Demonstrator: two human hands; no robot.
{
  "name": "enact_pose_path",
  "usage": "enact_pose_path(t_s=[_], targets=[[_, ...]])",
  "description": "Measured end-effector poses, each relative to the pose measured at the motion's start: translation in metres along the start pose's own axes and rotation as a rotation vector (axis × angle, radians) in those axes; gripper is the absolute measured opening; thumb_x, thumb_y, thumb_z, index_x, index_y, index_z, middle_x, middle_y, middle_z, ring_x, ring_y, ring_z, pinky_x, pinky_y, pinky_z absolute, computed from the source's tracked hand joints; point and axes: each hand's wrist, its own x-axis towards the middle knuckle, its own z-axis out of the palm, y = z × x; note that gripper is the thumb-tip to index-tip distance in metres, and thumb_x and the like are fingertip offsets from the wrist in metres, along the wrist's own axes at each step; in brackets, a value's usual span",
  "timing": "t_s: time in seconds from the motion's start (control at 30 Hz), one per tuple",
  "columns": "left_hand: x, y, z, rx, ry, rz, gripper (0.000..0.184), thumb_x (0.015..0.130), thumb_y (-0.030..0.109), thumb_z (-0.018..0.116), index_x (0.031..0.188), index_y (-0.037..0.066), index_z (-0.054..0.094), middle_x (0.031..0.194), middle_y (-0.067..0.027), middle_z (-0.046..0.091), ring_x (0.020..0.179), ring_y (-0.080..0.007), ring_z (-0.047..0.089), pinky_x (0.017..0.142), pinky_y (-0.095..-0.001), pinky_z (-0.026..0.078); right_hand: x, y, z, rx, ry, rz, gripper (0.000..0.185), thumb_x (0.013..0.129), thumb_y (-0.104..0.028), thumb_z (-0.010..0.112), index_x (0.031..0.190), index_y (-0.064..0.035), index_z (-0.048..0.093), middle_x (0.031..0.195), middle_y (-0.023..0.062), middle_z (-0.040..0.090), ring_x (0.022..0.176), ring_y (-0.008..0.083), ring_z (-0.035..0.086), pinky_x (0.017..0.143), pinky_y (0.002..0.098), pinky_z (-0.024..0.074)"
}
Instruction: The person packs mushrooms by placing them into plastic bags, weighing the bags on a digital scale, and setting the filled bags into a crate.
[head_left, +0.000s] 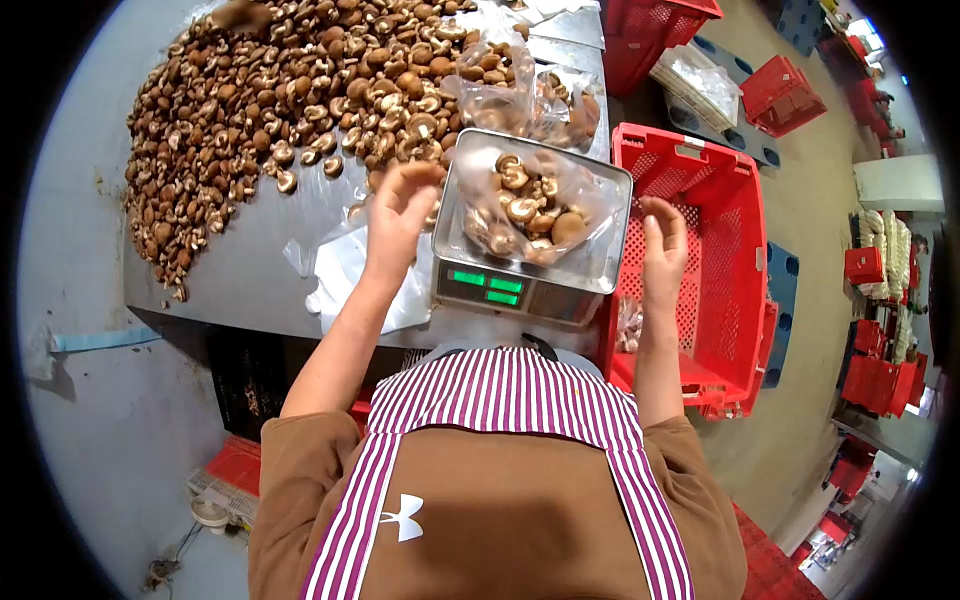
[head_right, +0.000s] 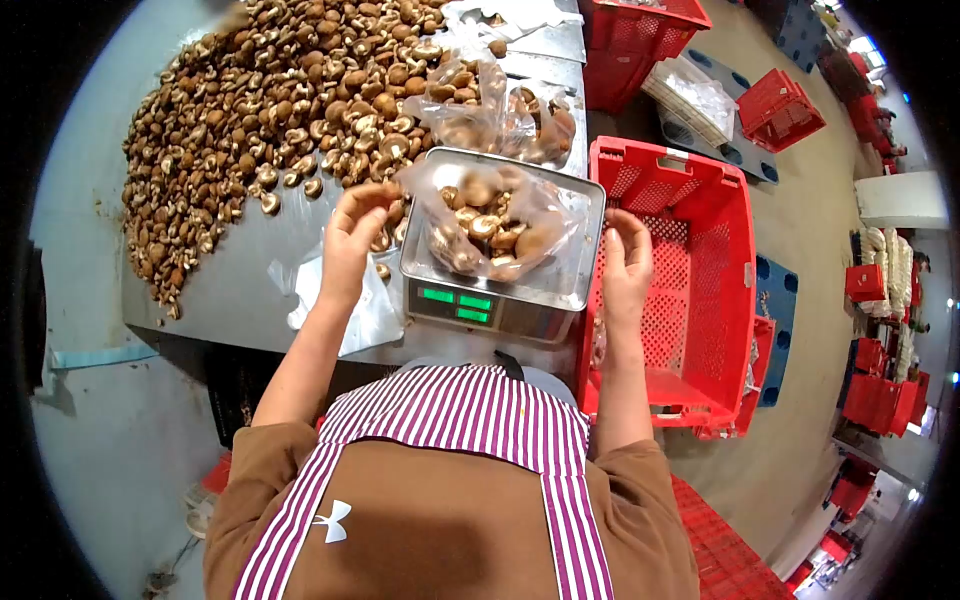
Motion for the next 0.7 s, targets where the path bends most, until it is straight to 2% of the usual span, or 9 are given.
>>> enact_pose_path(t_s=[0.1, 0.23, 0.27, 0.43, 0.47, 0.57, 0.6, 0.63, 0.7], targets=[[-0.007, 0.049, 0.02, 0.055, 0.094, 0.186, 0.023, 0.092, 0.003, 0.057, 0.114, 0.002, 0.062, 0.112, -0.0062, 0.065, 0.103, -0.0152, 0.061, 0.093, -0.0304, 0.05, -0.003, -0.043, 0.016, -0.16, -0.029, -0.109, 0.032, 0.097, -0.006, 0.057, 0.128, -0.0013, 0.055, 0.128, 0.0104, 0.059, 0.119, 0.0198, 0.055, 0.104, 0.0352, 0.0432], [-0.001, 0.08, 0.052, 0.171, -0.093, 0.642, 0.021, 0.083, 0.003, 0.06, 0.103, 0.001, 0.066, 0.099, -0.0094, 0.067, 0.093, -0.0167, 0.064, 0.084, -0.03, 0.053, -0.007, -0.079, 0.041, -0.373, -0.099, -0.242, 0.043, 0.09, -0.01, 0.066, 0.131, -0.0032, 0.054, 0.132, 0.0113, 0.057, 0.123, 0.0245, 0.053, 0.106, 0.0385, 0.0406], [-0.003, 0.087, 0.061, 0.233, -0.197, 0.648, 0.023, 0.088, -0.002, 0.055, 0.109, -0.001, 0.065, 0.107, -0.0096, 0.065, 0.1, -0.0162, 0.063, 0.091, -0.0295, 0.05, -0.006, -0.084, 0.048, -0.456, -0.137, -0.328, 0.048, 0.087, -0.011, 0.069, 0.132, -0.0036, 0.053, 0.133, 0.0123, 0.056, 0.125, 0.0273, 0.051, 0.107, 0.039, 0.0396], [0.011, 0.074, 0.114, 0.367, -0.33, 0.641, 0.016, 0.085, 0.006, 0.061, 0.1, -0.001, 0.064, 0.091, -0.0155, 0.066, 0.083, -0.0282, 0.065, 0.077, -0.0345, 0.052, 0.001, -0.07, 0.069, -0.916, -0.216, -0.565, 0.066, 0.076, -0.015, 0.075, 0.137, -0.0068, 0.05, 0.137, 0.0166, 0.052, 0.13, 0.0332, 0.046, 0.112, 0.0444, 0.0325], [0.018, 0.058, 0.117, 0.477, -0.333, 0.671, 0.02, 0.085, 0.011, 0.063, 0.102, 0.001, 0.065, 0.094, -0.0177, 0.066, 0.084, -0.0348, 0.063, 0.076, -0.0392, 0.052, 0.002, -0.064, 0.072, -0.995, -0.19, -0.619, 0.054, 0.074, -0.015, 0.073, 0.125, -0.0066, 0.058, 0.132, 0.0158, 0.056, 0.126, 0.0323, 0.049, 0.109, 0.0472, 0.0331], [0.03, 0.018, 0.101, 0.816, -0.353, 0.668, 0.018, 0.085, 0.013, 0.063, 0.099, 0.002, 0.063, 0.092, -0.0174, 0.067, 0.082, -0.0367, 0.064, 0.072, -0.0447, 0.051, 0.014, -0.032, 0.055, -1.061, -0.339, -0.446, 0.036, 0.073, -0.014, 0.073, 0.107, -0.005, 0.065, 0.122, 0.0133, 0.062, 0.119, 0.0302, 0.053, 0.104, 0.0475, 0.0362], [0.029, 0.012, 0.091, 0.816, -0.353, 0.671, 0.018, 0.085, 0.013, 0.063, 0.099, 0.002, 0.063, 0.092, -0.0174, 0.067, 0.082, -0.0367, 0.064, 0.072, -0.0447, 0.051, 0.012, -0.035, 0.053, -0.959, -0.248, -0.482, 0.016, 0.079, -0.01, 0.07, 0.092, -0.0024, 0.064, 0.103, 0.0079, 0.068, 0.102, 0.0222, 0.061, 0.092, 0.0416, 0.0443], [0.025, 0.008, 0.078, 0.944, -0.379, 0.556, 0.016, 0.086, 0.014, 0.063, 0.097, 0.003, 0.062, 0.088, -0.0174, 0.066, 0.081, -0.0373, 0.065, 0.071, -0.0465, 0.051, 0.009, -0.036, 0.049, -0.958, -0.246, -0.484, 0.016, 0.079, -0.01, 0.07, 0.092, -0.0024, 0.064, 0.103, 0.0079, 0.068, 0.102, 0.0222, 0.061, 0.092, 0.0416, 0.0443], [0.015, -0.005, 0.057, 1.114, -0.424, 0.376, 0.015, 0.086, 0.016, 0.064, 0.093, 0.003, 0.06, 0.08, -0.0174, 0.065, 0.077, -0.0382, 0.065, 0.069, -0.0492, 0.051, 0.004, -0.037, 0.035, -0.278, -0.166, -0.033, 0.006, 0.088, -0.005, 0.064, 0.092, -0.0014, 0.062, 0.091, 0.0042, 0.068, 0.087, 0.0139, 0.063, 0.08, 0.0321, 0.0486]])
